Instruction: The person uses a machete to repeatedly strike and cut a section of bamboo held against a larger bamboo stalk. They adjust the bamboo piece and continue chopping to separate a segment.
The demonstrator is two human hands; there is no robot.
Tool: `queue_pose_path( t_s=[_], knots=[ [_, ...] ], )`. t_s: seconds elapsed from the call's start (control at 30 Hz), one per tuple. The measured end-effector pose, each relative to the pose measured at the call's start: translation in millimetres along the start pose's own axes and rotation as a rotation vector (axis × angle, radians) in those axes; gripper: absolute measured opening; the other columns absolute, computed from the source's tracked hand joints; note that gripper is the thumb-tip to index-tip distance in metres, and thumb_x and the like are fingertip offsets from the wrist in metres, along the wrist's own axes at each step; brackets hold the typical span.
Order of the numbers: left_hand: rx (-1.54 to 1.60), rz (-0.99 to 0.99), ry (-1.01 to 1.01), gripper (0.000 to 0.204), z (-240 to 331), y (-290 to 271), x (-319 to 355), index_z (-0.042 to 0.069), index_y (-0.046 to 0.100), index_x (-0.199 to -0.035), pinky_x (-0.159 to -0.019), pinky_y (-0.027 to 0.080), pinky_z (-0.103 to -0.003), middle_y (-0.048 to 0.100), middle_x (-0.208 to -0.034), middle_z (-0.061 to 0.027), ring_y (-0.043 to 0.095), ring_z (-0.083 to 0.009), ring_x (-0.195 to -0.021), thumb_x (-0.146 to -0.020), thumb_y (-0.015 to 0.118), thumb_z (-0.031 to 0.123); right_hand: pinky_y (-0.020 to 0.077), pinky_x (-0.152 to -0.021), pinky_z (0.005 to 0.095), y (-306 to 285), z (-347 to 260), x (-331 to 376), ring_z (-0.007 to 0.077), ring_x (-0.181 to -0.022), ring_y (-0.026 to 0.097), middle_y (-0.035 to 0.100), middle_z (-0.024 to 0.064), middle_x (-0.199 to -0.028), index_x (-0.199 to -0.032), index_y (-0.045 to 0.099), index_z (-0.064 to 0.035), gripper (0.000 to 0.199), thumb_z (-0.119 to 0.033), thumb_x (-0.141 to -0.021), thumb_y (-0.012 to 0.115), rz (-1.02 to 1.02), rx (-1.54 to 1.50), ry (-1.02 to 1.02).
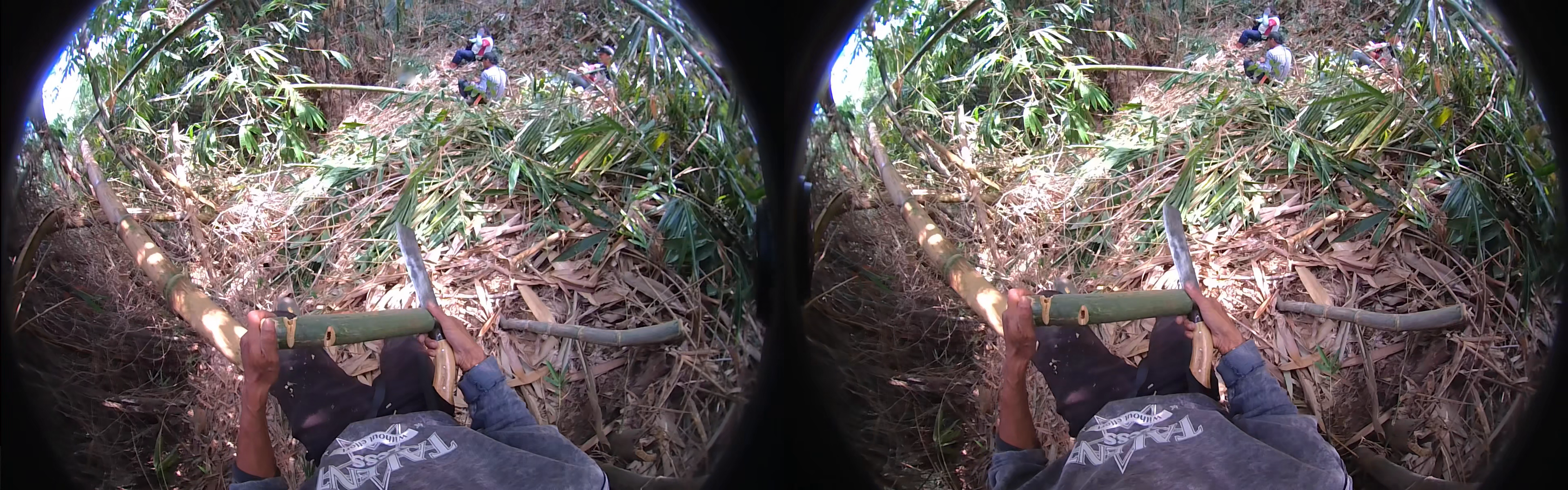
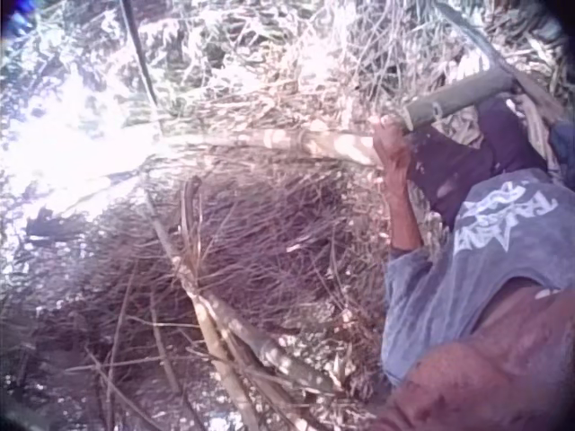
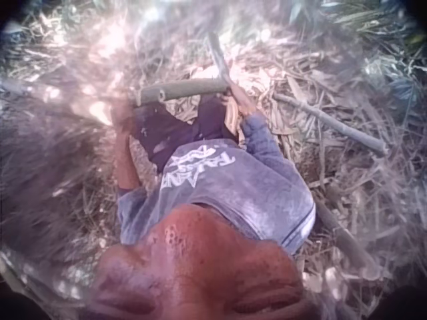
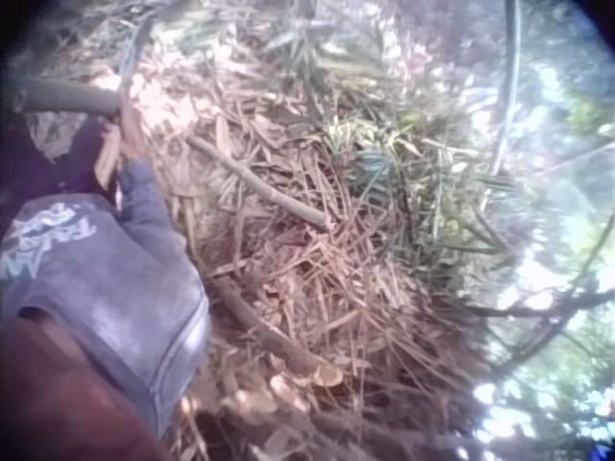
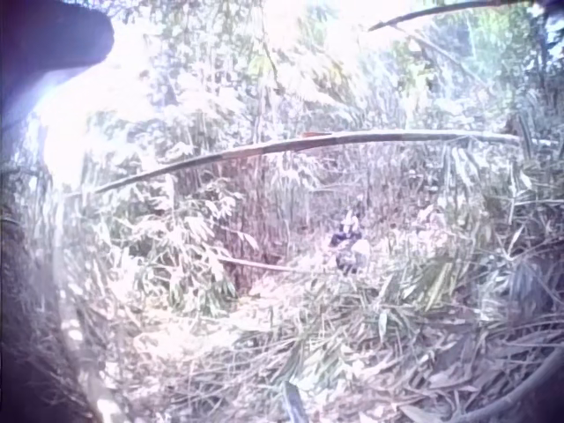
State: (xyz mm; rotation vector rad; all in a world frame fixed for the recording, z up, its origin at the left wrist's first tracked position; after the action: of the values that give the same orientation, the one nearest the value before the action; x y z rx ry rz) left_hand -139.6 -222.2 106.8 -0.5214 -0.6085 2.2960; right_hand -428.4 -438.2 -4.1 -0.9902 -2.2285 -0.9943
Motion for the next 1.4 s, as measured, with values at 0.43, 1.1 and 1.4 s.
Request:
queue_pose_path(
  t_s=[0.43,1.1,1.4],
  knots=[
    [0.136,-0.253,0.058,0.035,20.4,35.2,2.1,0.000,0.053,-0.109,-0.062,0.043,-0.044,0.060,-0.078,-0.0204,0.058,-0.0352,-0.068,-0.102,0.040,0.032,0.0451,-0.040,0.0307,-33.4,10.5,39.6,0.0128,-0.043,0.050,0.057,0.0046,-0.061,-0.097,0.058,-0.0043,0.048,-0.052,-0.095,0.059,0.292,-0.059,-0.086],
    [0.518,-0.273,-0.491,0.046,-28.0,110.8,17.1,0.010,0.051,-0.119,-0.046,0.029,-0.020,0.046,-0.078,0.0006,0.038,-0.0054,-0.054,-0.102,0.042,0.053,0.0488,-0.048,0.0342,-125.3,96.0,39.8,0.0175,-0.053,0.055,0.054,0.0064,-0.069,-0.095,0.056,-0.0005,0.018,-0.018,-0.095,0.059,0.509,-0.529,-0.195],
    [0.466,-0.258,-0.564,0.044,-69.5,157.8,-1.4,0.003,0.046,-0.111,-0.047,0.037,-0.025,0.051,-0.084,-0.0078,0.047,-0.0107,-0.062,-0.101,0.047,0.045,0.0497,-0.053,0.0331,-154.6,150.2,10.2,0.0183,-0.055,0.052,0.052,0.0057,-0.066,-0.089,0.050,-0.0062,0.012,-0.014,-0.094,0.057,0.433,-0.735,-0.067]
  ],
)
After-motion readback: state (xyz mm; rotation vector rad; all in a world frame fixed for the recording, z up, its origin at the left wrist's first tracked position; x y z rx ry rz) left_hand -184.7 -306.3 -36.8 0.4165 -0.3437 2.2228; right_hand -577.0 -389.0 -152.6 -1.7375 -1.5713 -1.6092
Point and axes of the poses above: each hand's wrist, its own x-axis away from the middle knuckle, its own y-axis out of the palm, z = x × y, the point moved 7 cm from there along -x, towards the middle knuckle
